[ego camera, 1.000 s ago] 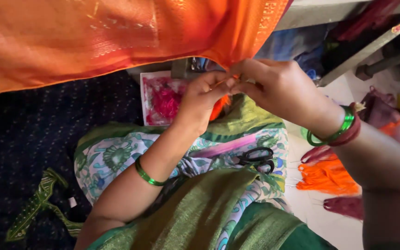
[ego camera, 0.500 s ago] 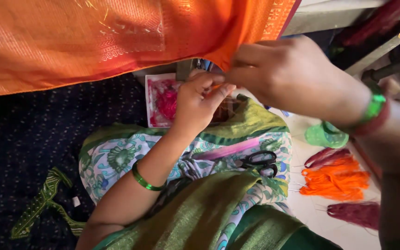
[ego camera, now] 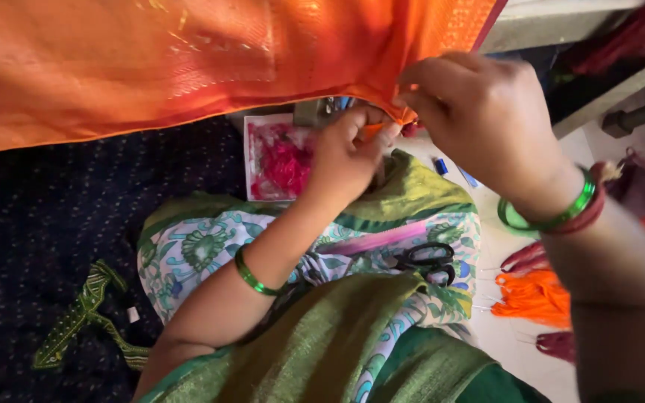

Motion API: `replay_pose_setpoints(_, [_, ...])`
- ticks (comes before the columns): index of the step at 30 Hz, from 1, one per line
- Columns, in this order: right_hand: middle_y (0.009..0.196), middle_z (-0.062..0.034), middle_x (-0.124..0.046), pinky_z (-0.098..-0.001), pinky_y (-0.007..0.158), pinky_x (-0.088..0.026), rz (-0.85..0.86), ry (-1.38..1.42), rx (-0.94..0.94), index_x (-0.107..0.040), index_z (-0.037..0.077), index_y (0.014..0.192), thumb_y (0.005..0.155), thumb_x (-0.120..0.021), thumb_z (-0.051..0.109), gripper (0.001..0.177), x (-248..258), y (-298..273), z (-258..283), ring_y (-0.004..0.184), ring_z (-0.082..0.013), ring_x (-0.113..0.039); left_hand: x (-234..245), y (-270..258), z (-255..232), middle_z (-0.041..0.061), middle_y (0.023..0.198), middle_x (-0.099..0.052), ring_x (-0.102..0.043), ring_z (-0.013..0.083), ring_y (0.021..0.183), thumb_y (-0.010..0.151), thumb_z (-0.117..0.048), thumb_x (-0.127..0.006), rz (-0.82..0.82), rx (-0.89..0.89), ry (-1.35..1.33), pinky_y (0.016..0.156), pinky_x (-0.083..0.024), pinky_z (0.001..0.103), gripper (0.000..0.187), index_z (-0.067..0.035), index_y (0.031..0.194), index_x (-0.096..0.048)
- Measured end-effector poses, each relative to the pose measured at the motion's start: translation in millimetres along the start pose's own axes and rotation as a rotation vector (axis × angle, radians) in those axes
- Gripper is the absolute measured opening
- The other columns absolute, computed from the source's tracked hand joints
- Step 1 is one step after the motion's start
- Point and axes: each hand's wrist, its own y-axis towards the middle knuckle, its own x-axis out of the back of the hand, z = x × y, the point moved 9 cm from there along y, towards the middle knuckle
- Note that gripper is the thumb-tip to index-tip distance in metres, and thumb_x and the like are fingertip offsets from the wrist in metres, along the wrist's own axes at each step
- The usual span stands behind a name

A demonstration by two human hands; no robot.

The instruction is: The recorder is attaching decorative tassels to the edge of an orange and gold textile, likely a sari, by tying and cutting thread.

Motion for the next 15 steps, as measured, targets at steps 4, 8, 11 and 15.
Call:
replay_pose_setpoints(4, [0.089, -0.0084, -0.075, -0.0283, 0.061, -0.058, -0.001, 0.493, -0.478, -0.063, -0.002, 0.100, 0.098, -0.070, 0.002, 0.008, -36.7, -52.2, -52.3, 0.079, -0.0164, -0.079, -48.9, -14.7, 50.3, 0.002, 0.098, -0.075, -0.066, 0.0092, 0.087, 0.099, -0.016, -0.072, 0.169, 0.519, -0.753, 0.079, -0.052, 0.027, 0.013, -0.004, 0.106, -0.073])
replay_pose_setpoints(8, [0.087, -0.0082, -0.075, -0.0264, 0.053, -0.053, -0.077, 1.040, -0.785, -0.062, -0.004, 0.096, 0.095, -0.072, 0.000, 0.010, -78.9, -82.8, -85.4, 0.079, -0.0146, -0.076, -43.3, -11.6, 35.8, 0.002, 0.104, -0.079, -0.070, 0.0065, 0.088, 0.098, -0.015, -0.074, 0.127, 0.412, -0.677, 0.082, -0.057, 0.025, 0.015, -0.004, 0.107, -0.076])
replay_pose_setpoints(11, [0.089, -0.0086, -0.075, -0.0276, 0.071, -0.063, -0.130, 1.409, -0.814, -0.069, -0.005, 0.101, 0.095, -0.070, -0.002, 0.007, -104.9, -92.5, -93.6, 0.078, -0.0154, -0.075, -21.1, -6.4, 19.8, 0.004, 0.095, -0.079, -0.068, 0.0078, 0.079, 0.093, -0.014, -0.080, 0.016, 0.296, -0.388, 0.074, -0.056, 0.025, 0.013, -0.004, 0.102, -0.078])
replay_pose_setpoints(15, [0.086, -0.0052, -0.074, -0.0227, 0.064, -0.053, -0.087, 1.276, -0.795, -0.074, -0.004, 0.101, 0.095, -0.072, 0.003, 0.010, -105.9, -85.7, -88.3, 0.070, -0.0088, -0.066, 4.1, -6.6, -9.7, 0.005, 0.086, -0.075, -0.068, 0.0100, 0.077, 0.089, -0.015, -0.083, -0.049, 0.116, -0.009, 0.069, -0.054, 0.025, 0.014, -0.005, 0.093, -0.073])
